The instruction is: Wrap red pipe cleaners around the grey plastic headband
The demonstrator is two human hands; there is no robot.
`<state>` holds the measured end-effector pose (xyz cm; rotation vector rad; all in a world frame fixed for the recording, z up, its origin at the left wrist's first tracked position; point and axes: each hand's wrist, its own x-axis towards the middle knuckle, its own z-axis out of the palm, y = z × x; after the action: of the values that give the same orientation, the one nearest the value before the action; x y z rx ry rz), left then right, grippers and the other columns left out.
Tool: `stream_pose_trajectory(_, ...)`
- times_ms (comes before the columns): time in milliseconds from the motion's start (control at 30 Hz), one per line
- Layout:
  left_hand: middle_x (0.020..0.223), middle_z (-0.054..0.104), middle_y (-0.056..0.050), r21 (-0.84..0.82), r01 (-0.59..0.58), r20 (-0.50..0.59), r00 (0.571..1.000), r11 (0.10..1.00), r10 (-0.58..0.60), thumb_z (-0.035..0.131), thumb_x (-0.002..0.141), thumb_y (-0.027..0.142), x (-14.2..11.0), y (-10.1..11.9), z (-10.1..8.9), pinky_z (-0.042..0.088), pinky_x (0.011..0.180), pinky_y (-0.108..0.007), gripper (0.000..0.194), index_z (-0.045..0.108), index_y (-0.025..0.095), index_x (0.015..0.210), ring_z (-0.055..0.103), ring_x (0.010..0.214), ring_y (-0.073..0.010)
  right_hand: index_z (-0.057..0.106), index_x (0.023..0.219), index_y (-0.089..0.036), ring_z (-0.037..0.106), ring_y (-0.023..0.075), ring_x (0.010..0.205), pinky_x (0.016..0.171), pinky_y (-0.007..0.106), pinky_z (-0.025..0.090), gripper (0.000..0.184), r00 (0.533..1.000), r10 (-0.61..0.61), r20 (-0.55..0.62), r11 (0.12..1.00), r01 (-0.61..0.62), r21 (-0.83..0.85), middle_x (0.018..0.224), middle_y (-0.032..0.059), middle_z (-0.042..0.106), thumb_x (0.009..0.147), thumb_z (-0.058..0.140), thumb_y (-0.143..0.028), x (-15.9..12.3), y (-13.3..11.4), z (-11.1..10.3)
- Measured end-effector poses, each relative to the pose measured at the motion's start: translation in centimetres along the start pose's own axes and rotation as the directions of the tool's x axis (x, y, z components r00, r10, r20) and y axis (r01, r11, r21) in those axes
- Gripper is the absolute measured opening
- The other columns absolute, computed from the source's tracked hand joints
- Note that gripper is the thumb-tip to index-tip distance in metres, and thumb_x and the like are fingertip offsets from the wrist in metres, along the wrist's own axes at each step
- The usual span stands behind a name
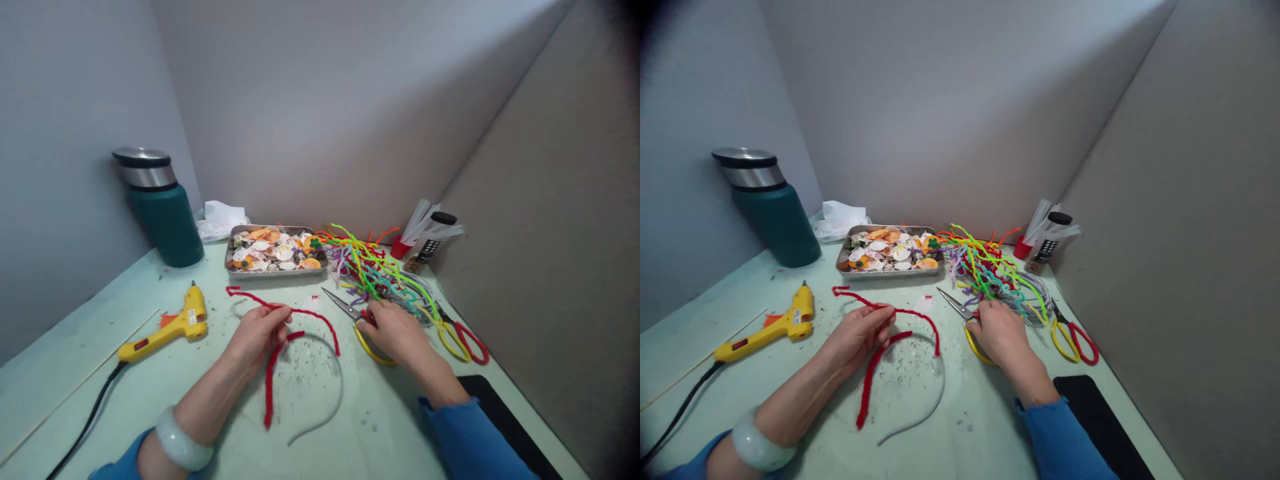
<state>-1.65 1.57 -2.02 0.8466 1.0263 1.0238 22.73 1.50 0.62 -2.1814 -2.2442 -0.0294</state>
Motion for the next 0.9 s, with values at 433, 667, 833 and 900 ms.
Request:
stream_pose_trajectory(433,0.043,0.050,0.004,0.104,-0.052,-0.122,0.990,0.993,0.064,0.067,0.073,0.034,0.4,0.1,-0.1,0.031,0.043,-0.017,0.024,0.059,0.012,0.073,0.041,0.040,-0.0059,0.055,0.089,-0.017,0.057,0.0195,0.070,0.059,0.028,0.031,0.015,1.000,-0.018,-0.019,0.976,0.022,0.216,0.080,0.0070,0.062,0.076,0.055,-0.026,-0.5,1.2,1.7)
stream_pose_trajectory(667,0.045,0.053,0.004,0.121,-0.073,-0.201,0.975,0.990,0.097,0.069,0.071,0.039,0.5,0.2,-0.3,0.031,0.045,-0.018,0.029,0.061,0.011,0.075,0.042,0.041,-0.0060,0.051,0.092,-0.020,0.047,0.0109,0.051,0.046,0.023,0.035,0.031,0.992,0.102,0.079,0.368,-0.111,0.923,0.074,0.0000,0.057,0.076,0.059,-0.045,0.3,0.5,2.2)
stream_pose_trajectory(833,0.041,0.051,0.003,0.109,-0.078,-0.228,0.968,0.991,0.101,0.067,0.073,0.041,0.7,0.1,-0.6,0.032,0.047,-0.018,0.029,0.061,0.012,0.071,0.044,0.042,-0.0069,0.051,0.096,-0.019,0.032,0.0047,0.039,0.035,0.020,0.021,0.048,0.923,-0.312,0.226,-0.022,-0.245,0.969,0.074,0.0006,0.055,0.079,0.050,-0.064,-0.9,-0.7,1.7)
stream_pose_trajectory(900,0.041,0.051,0.003,0.090,-0.085,-0.227,0.968,0.992,0.103,0.067,0.073,0.041,0.7,0.0,-0.7,0.033,0.048,-0.019,0.029,0.062,0.012,0.071,0.044,0.042,-0.0070,0.052,0.105,-0.019,0.032,0.0052,0.042,0.037,0.019,0.023,0.051,0.912,-0.367,0.182,0.016,-0.190,0.982,0.072,-0.0006,0.053,0.079,0.052,-0.063,-1.3,-1.0,1.6)
